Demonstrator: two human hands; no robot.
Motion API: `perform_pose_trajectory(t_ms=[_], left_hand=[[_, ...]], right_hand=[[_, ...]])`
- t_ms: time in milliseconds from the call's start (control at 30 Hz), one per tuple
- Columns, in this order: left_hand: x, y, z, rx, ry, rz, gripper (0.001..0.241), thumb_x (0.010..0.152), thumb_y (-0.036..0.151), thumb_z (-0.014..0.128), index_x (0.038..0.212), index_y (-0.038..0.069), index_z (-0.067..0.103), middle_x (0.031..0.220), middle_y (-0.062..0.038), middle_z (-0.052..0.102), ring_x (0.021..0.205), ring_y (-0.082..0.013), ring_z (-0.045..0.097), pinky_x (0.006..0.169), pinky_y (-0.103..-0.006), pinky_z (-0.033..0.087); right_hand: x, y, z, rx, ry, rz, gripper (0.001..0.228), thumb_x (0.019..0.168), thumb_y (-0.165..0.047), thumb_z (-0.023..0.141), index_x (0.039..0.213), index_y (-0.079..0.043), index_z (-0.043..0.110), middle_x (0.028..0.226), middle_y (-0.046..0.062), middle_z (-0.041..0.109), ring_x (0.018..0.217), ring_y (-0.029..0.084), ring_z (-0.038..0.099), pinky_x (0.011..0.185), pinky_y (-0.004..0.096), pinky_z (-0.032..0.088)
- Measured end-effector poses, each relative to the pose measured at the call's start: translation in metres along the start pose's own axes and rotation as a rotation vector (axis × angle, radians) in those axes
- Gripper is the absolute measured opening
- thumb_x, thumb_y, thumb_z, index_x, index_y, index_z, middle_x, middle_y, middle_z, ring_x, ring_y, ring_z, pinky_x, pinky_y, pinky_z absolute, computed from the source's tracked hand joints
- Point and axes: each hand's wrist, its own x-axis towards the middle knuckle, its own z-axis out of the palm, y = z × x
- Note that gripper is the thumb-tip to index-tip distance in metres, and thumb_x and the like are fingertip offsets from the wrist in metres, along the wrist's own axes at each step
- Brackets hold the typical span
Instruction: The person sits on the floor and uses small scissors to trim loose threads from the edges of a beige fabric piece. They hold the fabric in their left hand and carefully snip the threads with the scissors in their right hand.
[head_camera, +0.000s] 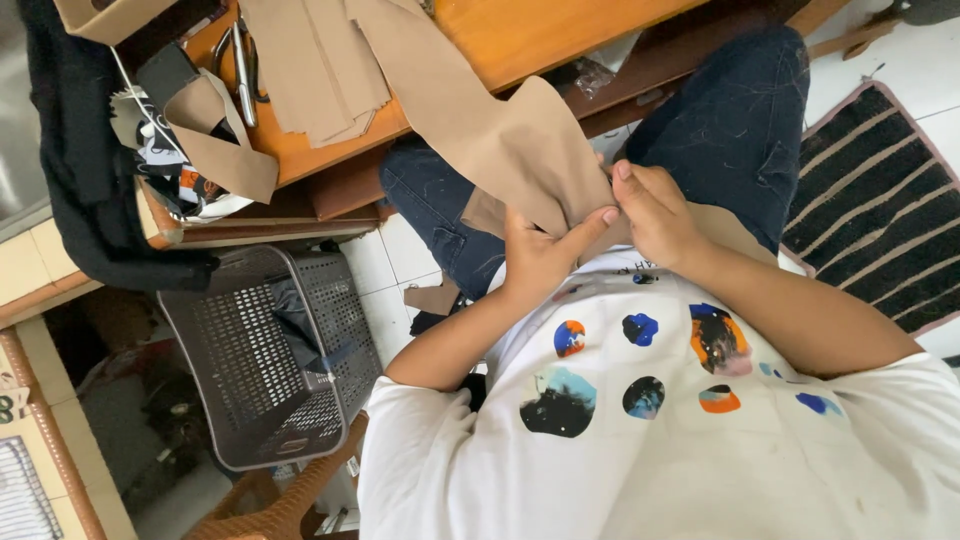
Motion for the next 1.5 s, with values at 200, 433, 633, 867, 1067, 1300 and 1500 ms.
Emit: perform_pose_trajectory(t_ms=[200, 433, 633, 867, 1067, 1300, 1500], left_hand=[[-0.001, -0.009, 0.002, 0.011, 0.002, 0.037, 0.056, 0.059, 0.009, 0.079, 0.105, -0.006, 0.051, 0.103, -0.019, 0.058, 0.098, -0.024, 0.054, 0.087, -0.0429, 0.045], [0.001, -0.005, -0.001, 0.053, -0.022, 0.106, 0.048, 0.061, 0.008, 0.077, 0.101, -0.008, 0.054, 0.098, -0.019, 0.06, 0.094, -0.0276, 0.056, 0.083, -0.0418, 0.048], [0.001, -0.002, -0.002, 0.063, -0.034, 0.095, 0.049, 0.062, 0.009, 0.077, 0.101, -0.009, 0.054, 0.099, -0.02, 0.06, 0.095, -0.0282, 0.056, 0.083, -0.0424, 0.048], [-0.003, -0.007, -0.004, 0.071, -0.049, 0.054, 0.046, 0.063, 0.008, 0.076, 0.1, -0.009, 0.055, 0.099, -0.021, 0.059, 0.096, -0.0281, 0.055, 0.082, -0.0434, 0.047], [0.001, -0.004, -0.01, 0.058, -0.094, -0.036, 0.048, 0.064, 0.011, 0.076, 0.102, -0.01, 0.055, 0.099, -0.021, 0.059, 0.095, -0.0286, 0.056, 0.082, -0.0426, 0.048], [-0.001, 0.002, -0.003, 0.04, -0.087, 0.015, 0.051, 0.062, 0.009, 0.077, 0.104, -0.007, 0.053, 0.102, -0.021, 0.058, 0.098, -0.0267, 0.054, 0.083, -0.0425, 0.047], [0.0, -0.004, -0.008, 0.025, -0.119, -0.017, 0.051, 0.063, 0.01, 0.076, 0.105, -0.007, 0.053, 0.103, -0.02, 0.058, 0.097, -0.0277, 0.055, 0.082, -0.041, 0.049]], right_hand=[[-0.002, 0.007, -0.002, 0.015, -0.008, -0.018, 0.051, 0.098, -0.023, 0.03, 0.051, -0.011, 0.045, 0.044, -0.002, 0.04, 0.041, 0.006, 0.036, 0.042, 0.018, 0.032], [0.0, 0.002, -0.002, 0.074, -0.025, -0.015, 0.05, 0.098, -0.023, 0.032, 0.051, -0.011, 0.044, 0.044, -0.001, 0.04, 0.042, 0.006, 0.039, 0.041, 0.017, 0.032], [-0.004, 0.017, -0.005, 0.034, 0.021, -0.011, 0.05, 0.098, -0.024, 0.033, 0.051, -0.01, 0.043, 0.044, 0.0, 0.04, 0.042, 0.007, 0.04, 0.039, 0.017, 0.029], [0.003, 0.006, -0.006, -0.056, 0.108, 0.002, 0.051, 0.099, -0.027, 0.029, 0.053, -0.01, 0.041, 0.042, 0.0, 0.036, 0.038, 0.008, 0.032, 0.035, 0.018, 0.024], [0.0, -0.029, 0.009, 0.087, 0.272, 0.079, 0.057, 0.09, -0.051, 0.03, 0.072, 0.0, 0.05, 0.051, 0.002, 0.033, 0.031, 0.006, 0.033, 0.031, 0.016, 0.025], [0.008, -0.058, 0.008, -0.152, 0.205, 0.023, 0.013, 0.074, -0.005, 0.07, 0.082, 0.001, 0.061, 0.054, 0.001, 0.046, 0.049, 0.004, 0.043, 0.045, 0.014, 0.031], [0.008, -0.058, 0.01, -0.062, 0.272, 0.011, 0.009, 0.081, -0.005, 0.064, 0.081, 0.002, 0.058, 0.05, 0.002, 0.043, 0.039, 0.005, 0.042, 0.038, 0.016, 0.033]])
